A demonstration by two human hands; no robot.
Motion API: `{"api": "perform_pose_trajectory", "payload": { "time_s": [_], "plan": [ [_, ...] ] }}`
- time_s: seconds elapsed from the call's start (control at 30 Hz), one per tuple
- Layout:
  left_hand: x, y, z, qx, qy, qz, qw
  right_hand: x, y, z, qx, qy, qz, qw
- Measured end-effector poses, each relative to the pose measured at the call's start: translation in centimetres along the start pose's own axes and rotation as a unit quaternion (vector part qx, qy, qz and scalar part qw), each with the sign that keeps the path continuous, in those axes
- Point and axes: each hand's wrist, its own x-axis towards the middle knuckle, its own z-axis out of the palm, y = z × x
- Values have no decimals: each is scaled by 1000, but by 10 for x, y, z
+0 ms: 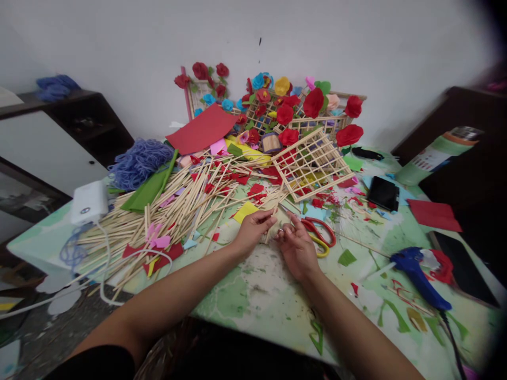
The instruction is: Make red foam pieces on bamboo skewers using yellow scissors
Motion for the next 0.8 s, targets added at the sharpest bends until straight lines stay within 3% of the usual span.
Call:
{"api": "perform_pose_trajectory", "payload": {
  "time_s": [0.33, 0.63, 0.8],
  "plan": [
    [2, -4, -2, -66, -8, -42, 997, 0, -1, -2, 8, -17, 4, 1000],
    [0, 7, -1, -98, -100, -101, 985, 1, -1, -5, 21, -33, 9, 999],
    [1, 7, -2, -89, -75, -103, 988, 0, 0, -3, -7, -18, -18, 1000]
  ]
}}
